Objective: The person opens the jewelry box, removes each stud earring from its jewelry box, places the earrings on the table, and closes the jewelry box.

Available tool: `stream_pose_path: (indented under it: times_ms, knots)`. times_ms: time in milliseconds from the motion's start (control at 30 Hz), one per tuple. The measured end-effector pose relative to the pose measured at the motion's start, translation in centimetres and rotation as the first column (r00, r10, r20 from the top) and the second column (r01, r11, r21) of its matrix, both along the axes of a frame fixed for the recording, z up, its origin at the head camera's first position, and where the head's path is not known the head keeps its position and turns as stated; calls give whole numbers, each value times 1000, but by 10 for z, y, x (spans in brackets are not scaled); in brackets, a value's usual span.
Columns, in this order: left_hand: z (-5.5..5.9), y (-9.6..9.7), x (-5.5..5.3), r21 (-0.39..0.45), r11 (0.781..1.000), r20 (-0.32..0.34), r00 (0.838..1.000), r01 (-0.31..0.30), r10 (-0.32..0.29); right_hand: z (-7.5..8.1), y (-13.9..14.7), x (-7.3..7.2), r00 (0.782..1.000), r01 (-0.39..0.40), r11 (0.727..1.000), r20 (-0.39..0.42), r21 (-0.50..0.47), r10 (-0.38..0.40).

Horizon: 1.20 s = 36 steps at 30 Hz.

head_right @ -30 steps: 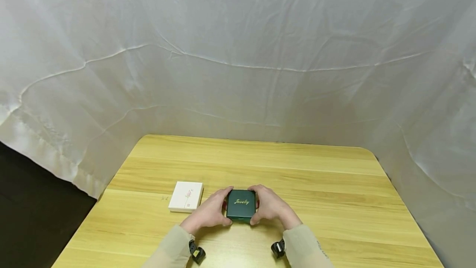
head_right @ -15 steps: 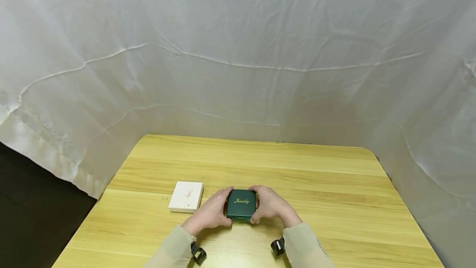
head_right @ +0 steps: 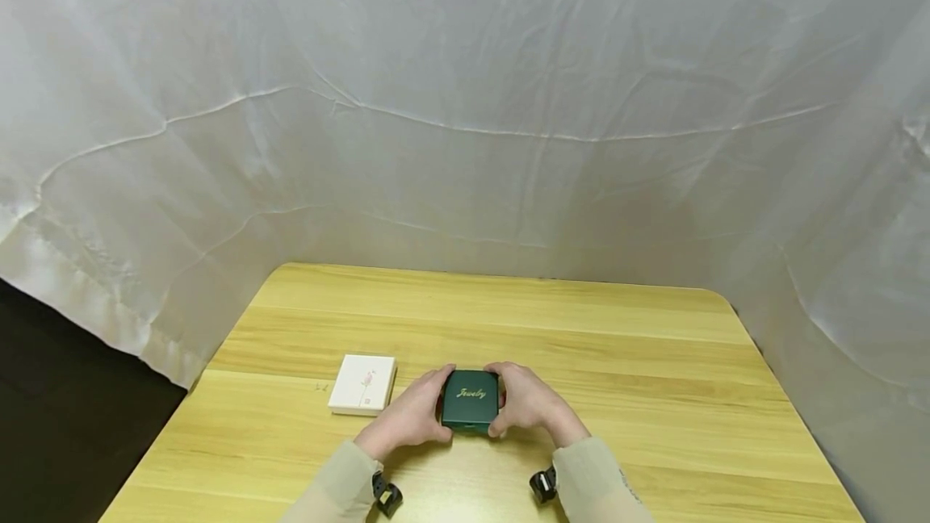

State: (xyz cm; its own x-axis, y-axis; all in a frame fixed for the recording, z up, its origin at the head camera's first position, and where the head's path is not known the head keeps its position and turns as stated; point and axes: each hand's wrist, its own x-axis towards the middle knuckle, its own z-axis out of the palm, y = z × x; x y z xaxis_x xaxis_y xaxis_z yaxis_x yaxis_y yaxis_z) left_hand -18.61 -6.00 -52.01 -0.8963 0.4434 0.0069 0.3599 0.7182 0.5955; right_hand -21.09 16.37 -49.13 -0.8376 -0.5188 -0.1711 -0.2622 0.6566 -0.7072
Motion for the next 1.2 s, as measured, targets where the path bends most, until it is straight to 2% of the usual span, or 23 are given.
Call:
stream_pose_path:
  times_ms: [133,667,967,1200]
  knots:
    - [1,0,1,3,1000,1,1000,-1,1,0,1,1,1000,0,1000,-8,-16,0]
    - [-2,1,0,13,1000,18,1000,-9,9,0,4,-2,999,-10,998,49,-59,13]
    - [0,-1,0,40,999,6,1000,-3,3,0,1,2,999,-19,999,-39,-49,18]
    - [-2,1,0,48,999,21,1000,-8,7,1,4,1,999,-6,996,37,-90,9]
